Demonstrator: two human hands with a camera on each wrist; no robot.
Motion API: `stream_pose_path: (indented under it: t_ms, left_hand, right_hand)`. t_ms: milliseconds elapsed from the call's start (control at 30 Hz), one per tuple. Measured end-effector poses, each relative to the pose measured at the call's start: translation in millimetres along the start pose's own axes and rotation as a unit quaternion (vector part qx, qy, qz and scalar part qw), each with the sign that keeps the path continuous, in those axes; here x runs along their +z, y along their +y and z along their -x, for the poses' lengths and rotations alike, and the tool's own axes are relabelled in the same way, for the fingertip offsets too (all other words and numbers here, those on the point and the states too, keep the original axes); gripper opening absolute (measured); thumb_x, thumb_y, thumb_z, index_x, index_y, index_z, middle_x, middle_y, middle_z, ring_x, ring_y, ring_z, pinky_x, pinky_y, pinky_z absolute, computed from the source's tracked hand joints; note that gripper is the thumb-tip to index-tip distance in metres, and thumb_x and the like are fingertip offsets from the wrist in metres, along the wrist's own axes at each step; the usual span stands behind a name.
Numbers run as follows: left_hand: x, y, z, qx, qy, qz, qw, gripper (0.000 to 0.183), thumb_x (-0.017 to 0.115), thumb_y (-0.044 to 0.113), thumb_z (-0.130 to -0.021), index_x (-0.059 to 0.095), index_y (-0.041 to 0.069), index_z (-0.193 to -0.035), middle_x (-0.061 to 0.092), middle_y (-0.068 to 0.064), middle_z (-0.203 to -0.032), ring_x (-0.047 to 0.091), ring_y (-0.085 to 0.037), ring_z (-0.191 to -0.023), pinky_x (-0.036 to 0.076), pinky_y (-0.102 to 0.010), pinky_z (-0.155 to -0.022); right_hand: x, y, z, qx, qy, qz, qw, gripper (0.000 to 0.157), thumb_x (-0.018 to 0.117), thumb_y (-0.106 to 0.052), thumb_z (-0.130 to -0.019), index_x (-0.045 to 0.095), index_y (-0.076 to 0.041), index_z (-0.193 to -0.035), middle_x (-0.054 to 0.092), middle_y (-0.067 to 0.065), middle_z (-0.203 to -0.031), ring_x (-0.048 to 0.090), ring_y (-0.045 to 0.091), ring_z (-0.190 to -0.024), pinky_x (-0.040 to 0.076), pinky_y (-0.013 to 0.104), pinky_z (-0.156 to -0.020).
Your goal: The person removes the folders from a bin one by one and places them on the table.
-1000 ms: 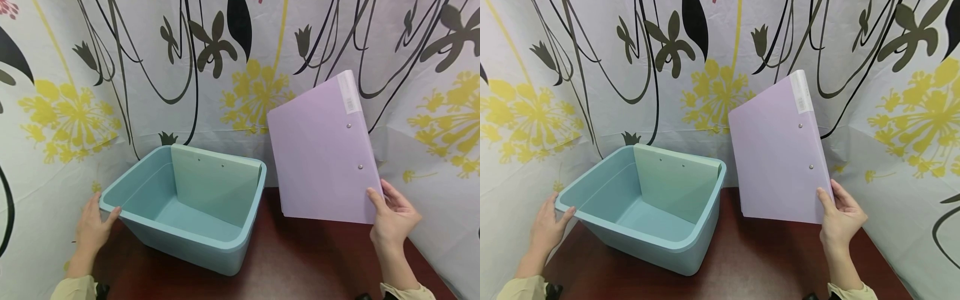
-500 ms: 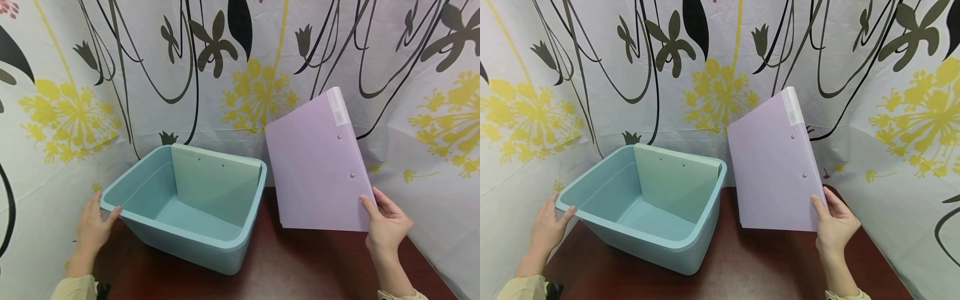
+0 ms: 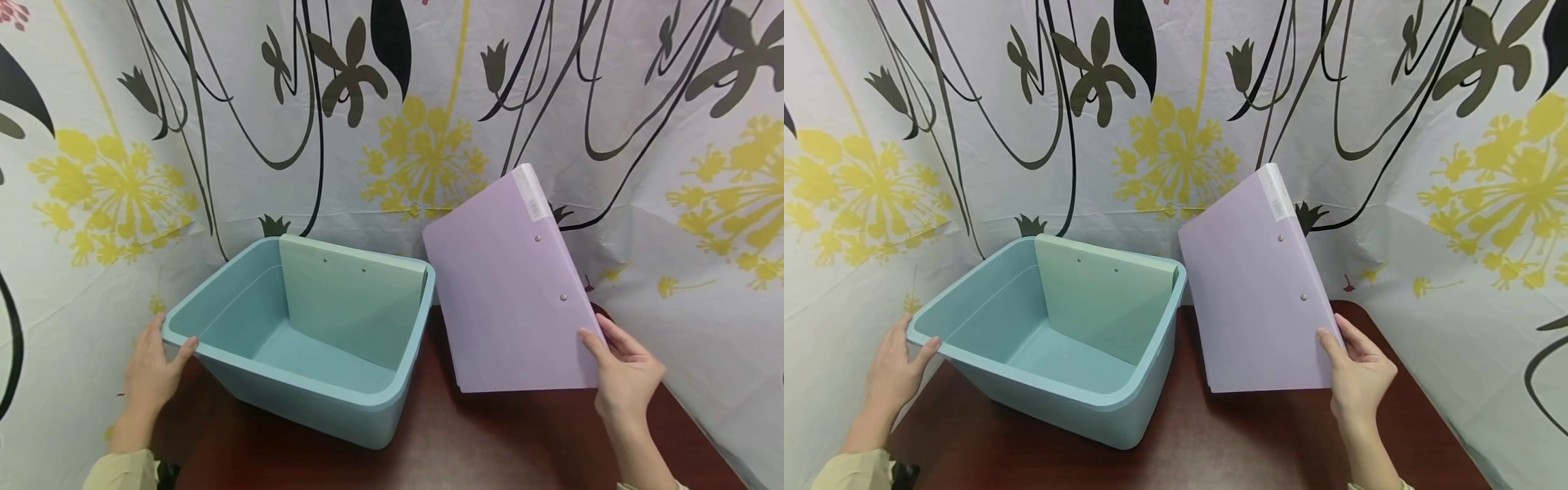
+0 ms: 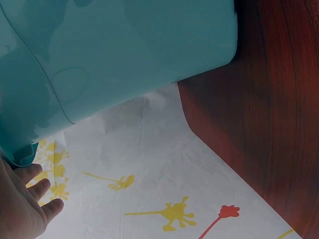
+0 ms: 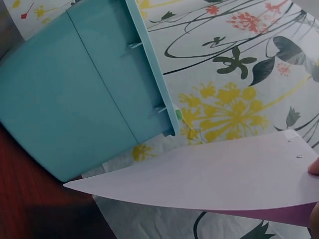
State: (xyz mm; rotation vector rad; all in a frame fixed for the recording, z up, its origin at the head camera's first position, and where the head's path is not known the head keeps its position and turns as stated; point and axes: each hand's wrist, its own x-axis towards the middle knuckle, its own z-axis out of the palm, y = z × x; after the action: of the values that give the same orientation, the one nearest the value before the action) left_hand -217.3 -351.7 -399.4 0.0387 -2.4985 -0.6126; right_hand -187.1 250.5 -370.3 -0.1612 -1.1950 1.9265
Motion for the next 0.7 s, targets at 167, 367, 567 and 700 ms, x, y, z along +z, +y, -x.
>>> stream_pose_path:
  t_ms: [167,367,567,700]
  left_hand:
    - [-0.6,1.7,0.6,0.002,0.005,-0.002,1.0000,0.075,0.048,0.038,-0.088,0.019,-0.009,-0.139,0.031,-0.036,-0.131,0.033,-0.052,-0.113,0.027,-0.066,-0.084]
    - [-0.2,1.5,0.9,0.002,0.006,0.000,1.0000,0.076,0.050,0.038,-0.087,0.019,-0.008,-0.139,0.031,-0.036,-0.131,0.033,-0.051,-0.114,0.027,-0.066,-0.084]
    - [-0.5,0.6,0.8,-0.001,0.002,-0.004,1.0000,0.077,0.050,0.039,-0.087,0.020,-0.009,-0.139,0.031,-0.035,-0.131,0.033,-0.051,-0.114,0.027,-0.065,-0.084]
    - [-0.6,0.7,0.2,-0.003,0.002,-0.007,1.0000,0.076,0.051,0.039,-0.087,0.020,-0.009,-0.138,0.031,-0.035,-0.131,0.033,-0.051,-0.114,0.028,-0.066,-0.084]
  right_hand:
    - [-3.4,2,3,0.029,0.002,0.023,0.999,0.035,0.067,0.022,-0.063,0.067,0.011,-0.096,0.071,0.003,-0.077,0.066,0.009,-0.065,0.050,0.017,-0.055]
    - [-7.0,4,5,0.063,0.008,0.055,0.996,0.034,0.069,0.018,-0.064,0.069,0.006,-0.096,0.070,-0.001,-0.075,0.066,0.007,-0.064,0.050,0.017,-0.053]
    - [-10.9,6,9,0.101,0.019,0.073,0.992,0.033,0.070,0.016,-0.065,0.071,0.001,-0.095,0.070,-0.003,-0.073,0.065,0.006,-0.062,0.049,0.018,-0.049]
    - [-12.9,8,11,0.117,0.021,0.090,0.989,0.033,0.071,0.014,-0.066,0.071,0.000,-0.096,0.070,-0.004,-0.071,0.064,0.005,-0.060,0.049,0.019,-0.047]
